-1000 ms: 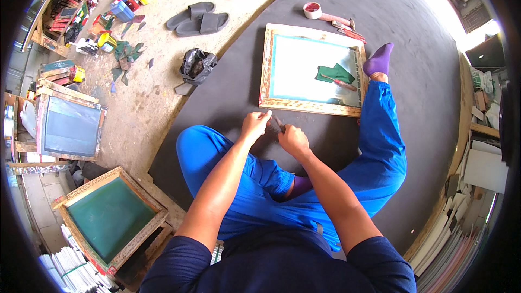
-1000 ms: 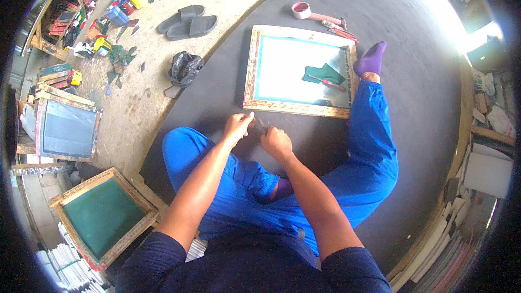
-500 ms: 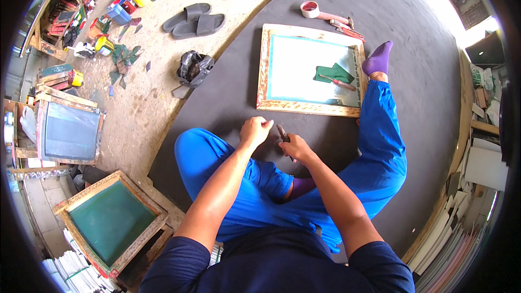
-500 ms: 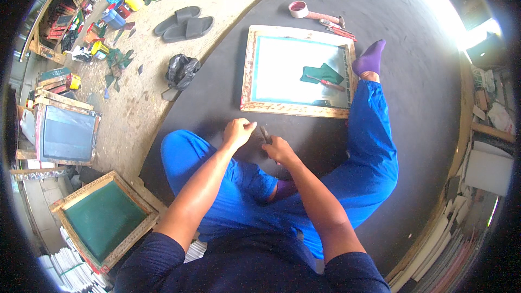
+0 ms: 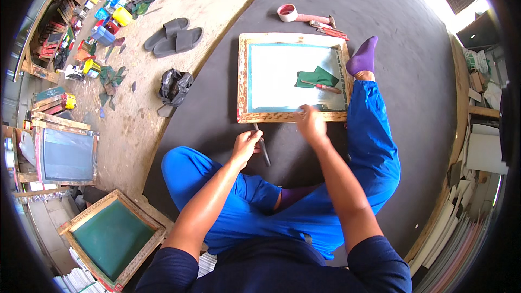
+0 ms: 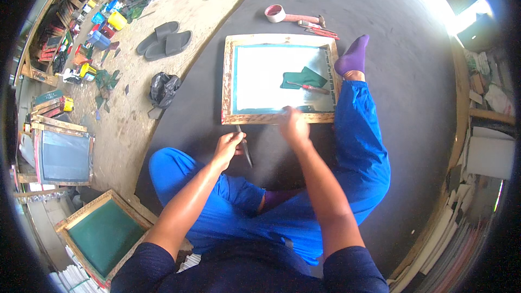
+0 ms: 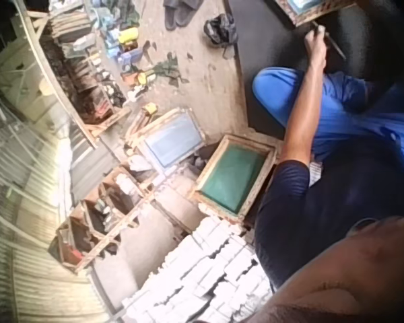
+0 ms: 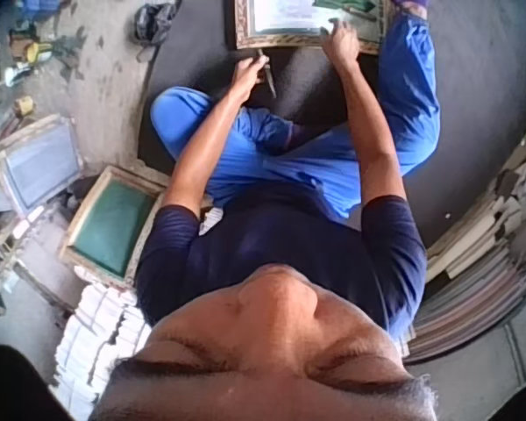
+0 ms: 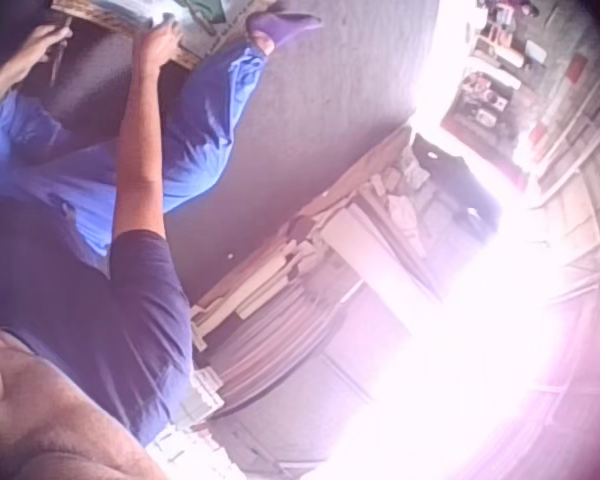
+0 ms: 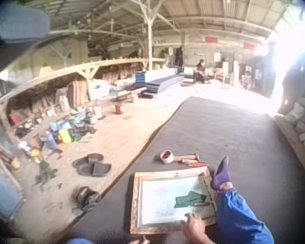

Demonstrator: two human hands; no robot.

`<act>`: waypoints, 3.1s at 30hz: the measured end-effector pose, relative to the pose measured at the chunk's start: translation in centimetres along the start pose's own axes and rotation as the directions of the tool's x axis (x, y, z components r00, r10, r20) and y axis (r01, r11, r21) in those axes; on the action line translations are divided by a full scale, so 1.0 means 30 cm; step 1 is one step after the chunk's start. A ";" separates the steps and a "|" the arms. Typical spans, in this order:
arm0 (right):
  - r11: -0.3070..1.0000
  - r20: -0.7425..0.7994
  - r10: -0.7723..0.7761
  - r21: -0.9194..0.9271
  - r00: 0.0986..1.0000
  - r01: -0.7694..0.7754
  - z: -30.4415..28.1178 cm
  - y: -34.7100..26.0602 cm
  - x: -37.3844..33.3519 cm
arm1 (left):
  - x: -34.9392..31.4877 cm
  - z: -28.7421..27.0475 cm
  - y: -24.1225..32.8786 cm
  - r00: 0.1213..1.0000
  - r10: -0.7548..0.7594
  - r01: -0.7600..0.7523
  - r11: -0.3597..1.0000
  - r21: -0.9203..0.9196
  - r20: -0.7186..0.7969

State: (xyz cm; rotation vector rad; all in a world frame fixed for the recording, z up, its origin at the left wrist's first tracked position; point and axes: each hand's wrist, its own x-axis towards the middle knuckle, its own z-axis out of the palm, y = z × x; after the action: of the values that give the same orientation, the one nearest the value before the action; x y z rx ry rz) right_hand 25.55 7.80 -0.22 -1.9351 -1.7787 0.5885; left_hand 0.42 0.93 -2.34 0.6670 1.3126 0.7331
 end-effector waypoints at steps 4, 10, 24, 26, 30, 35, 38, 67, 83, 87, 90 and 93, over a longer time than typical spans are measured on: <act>0.891 -0.140 -0.076 -0.453 0.987 0.004 -0.060 0.217 0.220 | -0.012 0.006 0.014 0.999 -0.031 0.031 0.998 -0.057 0.018; 0.861 0.026 0.015 -0.509 1.000 0.000 -0.103 0.240 0.300 | 0.004 -0.035 -0.024 1.000 -0.023 0.023 0.996 0.083 -0.004; 0.971 -0.117 -0.050 0.226 0.992 0.076 -0.039 -0.058 0.007 | 0.069 -0.033 -0.062 0.945 0.306 -0.283 0.943 0.176 -0.120; 0.947 -0.045 0.019 0.322 0.999 -0.004 0.031 -0.100 -0.131 | 0.060 -0.026 -0.047 0.947 0.278 -0.256 0.955 0.147 -0.163; 0.950 0.068 0.011 0.311 0.998 -0.032 0.111 -0.149 -0.351 | 0.033 -0.022 -0.009 0.946 0.256 -0.239 0.965 0.109 -0.199; 0.974 0.125 0.085 0.201 0.989 -0.109 0.135 -0.144 -0.397 | 0.038 -0.025 -0.025 0.941 0.274 -0.245 0.956 0.159 -0.198; 0.980 0.120 0.073 0.173 0.990 -0.093 0.117 -0.152 -0.395 | 0.060 -0.036 -0.050 0.922 0.317 -0.267 0.937 0.226 -0.222; 0.543 0.263 0.221 0.767 0.939 -0.342 0.277 -0.100 -0.371 | 0.055 -0.035 -0.049 0.936 0.278 -0.239 0.952 0.189 -0.214; 0.990 0.092 0.019 0.135 0.996 -0.031 0.117 -0.144 -0.353 | 0.039 -0.034 -0.045 0.952 0.224 -0.199 0.970 0.138 -0.207; 0.998 0.110 -0.019 0.063 0.994 0.012 0.101 -0.152 -0.351 | 0.043 -0.037 -0.044 0.951 0.226 -0.193 0.967 0.166 -0.212; 0.994 0.111 -0.037 0.111 0.993 0.025 0.121 -0.142 -0.342 | 0.052 -0.045 -0.053 0.952 0.225 -0.192 0.967 0.167 -0.209; 0.988 0.105 -0.022 0.157 0.994 0.005 0.153 -0.134 -0.335 | 0.049 -0.045 -0.056 0.953 0.222 -0.193 0.969 0.154 -0.205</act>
State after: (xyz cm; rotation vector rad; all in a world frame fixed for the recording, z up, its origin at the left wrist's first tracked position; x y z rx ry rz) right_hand 18.81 -1.75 -1.45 -1.8139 -1.7508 0.8155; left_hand -0.60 1.11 -4.74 0.8589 1.5193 0.9174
